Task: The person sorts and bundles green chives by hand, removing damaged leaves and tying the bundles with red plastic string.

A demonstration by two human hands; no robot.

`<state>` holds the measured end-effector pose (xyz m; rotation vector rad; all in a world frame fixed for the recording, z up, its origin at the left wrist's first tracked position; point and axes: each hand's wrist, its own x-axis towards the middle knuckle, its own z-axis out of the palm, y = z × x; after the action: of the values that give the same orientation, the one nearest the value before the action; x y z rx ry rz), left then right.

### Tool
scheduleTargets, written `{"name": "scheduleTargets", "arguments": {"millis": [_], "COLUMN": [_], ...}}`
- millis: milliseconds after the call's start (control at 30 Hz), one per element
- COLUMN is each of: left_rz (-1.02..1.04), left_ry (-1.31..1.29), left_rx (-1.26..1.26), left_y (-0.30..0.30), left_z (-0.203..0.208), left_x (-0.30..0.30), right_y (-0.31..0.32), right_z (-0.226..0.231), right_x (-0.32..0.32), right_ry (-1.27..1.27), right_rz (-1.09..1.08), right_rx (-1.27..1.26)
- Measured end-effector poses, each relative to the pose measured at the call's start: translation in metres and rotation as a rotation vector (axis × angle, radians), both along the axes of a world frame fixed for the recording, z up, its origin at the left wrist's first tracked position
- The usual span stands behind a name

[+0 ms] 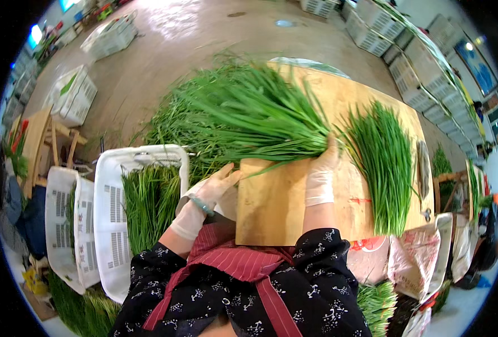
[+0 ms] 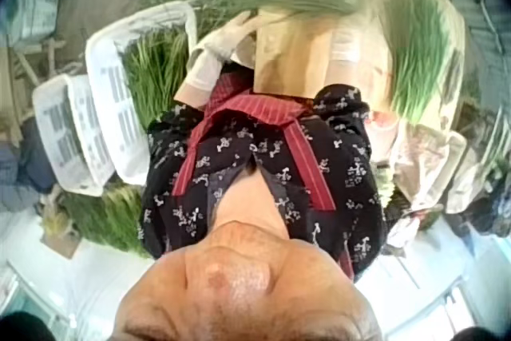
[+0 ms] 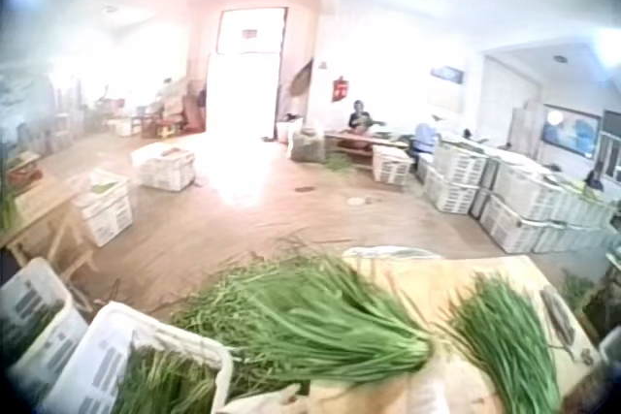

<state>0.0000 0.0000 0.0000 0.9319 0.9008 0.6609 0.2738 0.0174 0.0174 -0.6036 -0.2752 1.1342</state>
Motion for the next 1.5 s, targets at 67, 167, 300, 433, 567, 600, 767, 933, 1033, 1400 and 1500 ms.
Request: {"name": "scheduleTargets", "arguments": {"millis": [67,167,300,433,567,600,767,933,1033,1400,1500], "left_rz": [-0.072,0.124,0.187,0.219,0.319,0.326,0.441,0.314,0.206,0.201,0.235], "left_ry": [0.016,-0.281,-0.434,-0.639,-0.567,-0.557,-0.452,-0.493,-0.516,-0.716,-0.737], "left_rx": [0.062,-0.201,-0.161,-0.383,-0.335,-0.354,-0.415,-0.417,-0.397,-0.482,-0.51], "left_y": [0.028,0.035,0.035,0.04,0.04,0.04,0.04,0.036,0.04,0.043,0.044], "left_z": [0.006,-0.011,-0.001,-0.015,-0.02,-0.014,-0.006,0.009,0.004,-0.02,-0.024], "left_x": [0.01,0.06,0.066,0.057,0.057,0.062,0.061,0.056,0.055,0.059,0.054], "right_y": [0.001,-0.051,-0.117,-0.13,-0.064,-0.043,0.077,0.124,0.151,0.222,0.243], "right_z": [-0.009,0.027,0.012,0.055,0.083,0.079,0.07,0.075,0.104,0.085,0.083], "right_x": [-0.017,-0.007,0.016,0.081,0.131,0.141,0.092,0.016,0.004,0.01,-0.03], "right_ry": [0.05,-0.125,-0.386,-0.819,-0.974,-0.958,-1.26,-2.046,-2.185,-2.141,-2.034], "right_rz": [-0.237,-0.149,0.079,0.38,0.423,0.431,0.702,0.909,0.717,0.471,0.447], "right_rx": [-0.098,-0.123,-0.212,-0.29,-0.461,-0.601,-0.782,-0.551,-0.624,-0.805,-0.396]}}
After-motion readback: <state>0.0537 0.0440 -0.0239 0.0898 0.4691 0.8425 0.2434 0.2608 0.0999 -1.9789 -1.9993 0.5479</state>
